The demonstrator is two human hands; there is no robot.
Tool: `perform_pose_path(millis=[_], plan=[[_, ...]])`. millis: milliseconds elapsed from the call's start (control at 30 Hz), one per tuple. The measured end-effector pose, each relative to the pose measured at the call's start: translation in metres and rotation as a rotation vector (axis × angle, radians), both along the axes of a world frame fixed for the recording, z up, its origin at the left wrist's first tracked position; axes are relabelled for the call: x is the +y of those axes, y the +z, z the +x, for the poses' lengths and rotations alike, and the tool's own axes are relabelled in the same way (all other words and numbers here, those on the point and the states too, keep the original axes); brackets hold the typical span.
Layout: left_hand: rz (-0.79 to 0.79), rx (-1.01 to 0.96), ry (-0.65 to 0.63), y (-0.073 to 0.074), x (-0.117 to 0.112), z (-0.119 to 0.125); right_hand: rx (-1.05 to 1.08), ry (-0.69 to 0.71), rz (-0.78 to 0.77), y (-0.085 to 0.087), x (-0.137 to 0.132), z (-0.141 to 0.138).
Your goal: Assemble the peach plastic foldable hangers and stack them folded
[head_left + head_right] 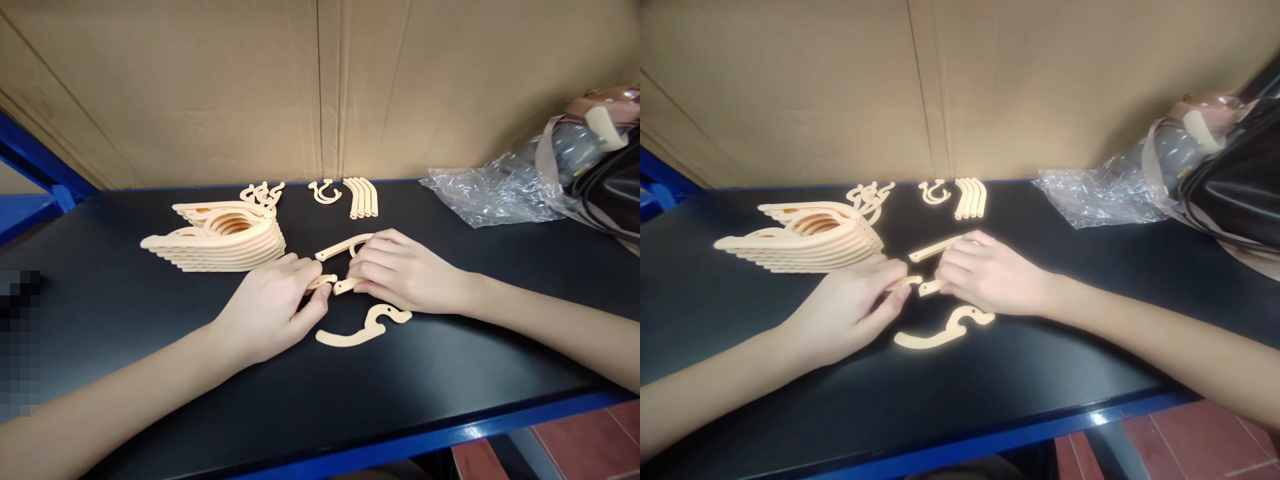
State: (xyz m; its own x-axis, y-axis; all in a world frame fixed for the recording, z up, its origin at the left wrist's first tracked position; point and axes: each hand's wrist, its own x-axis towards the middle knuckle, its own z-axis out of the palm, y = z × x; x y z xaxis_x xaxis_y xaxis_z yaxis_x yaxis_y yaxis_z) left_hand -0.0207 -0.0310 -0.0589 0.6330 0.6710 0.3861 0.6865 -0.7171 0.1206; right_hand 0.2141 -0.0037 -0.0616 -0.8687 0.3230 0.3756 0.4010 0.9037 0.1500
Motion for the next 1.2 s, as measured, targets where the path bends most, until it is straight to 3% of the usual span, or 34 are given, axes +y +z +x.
perform_pose_path(millis=[267, 600, 1200], plan=[[0.035, 0.12, 0.041, 0.004, -0.001, 0.001, 0.03, 0.014, -0.017, 0.0, 0.0, -0.001], [0.036, 0.216, -0.068, 0.005, 0.002, -0.004, 0.047, 0.041, 0.011, -0.001, 0.0, 0.0], [0.007, 0.28, -0.064, 0.008, 0.0, -0.002, 0.092, 0.054, 0.038, -0.002, 0.0, -0.002]])
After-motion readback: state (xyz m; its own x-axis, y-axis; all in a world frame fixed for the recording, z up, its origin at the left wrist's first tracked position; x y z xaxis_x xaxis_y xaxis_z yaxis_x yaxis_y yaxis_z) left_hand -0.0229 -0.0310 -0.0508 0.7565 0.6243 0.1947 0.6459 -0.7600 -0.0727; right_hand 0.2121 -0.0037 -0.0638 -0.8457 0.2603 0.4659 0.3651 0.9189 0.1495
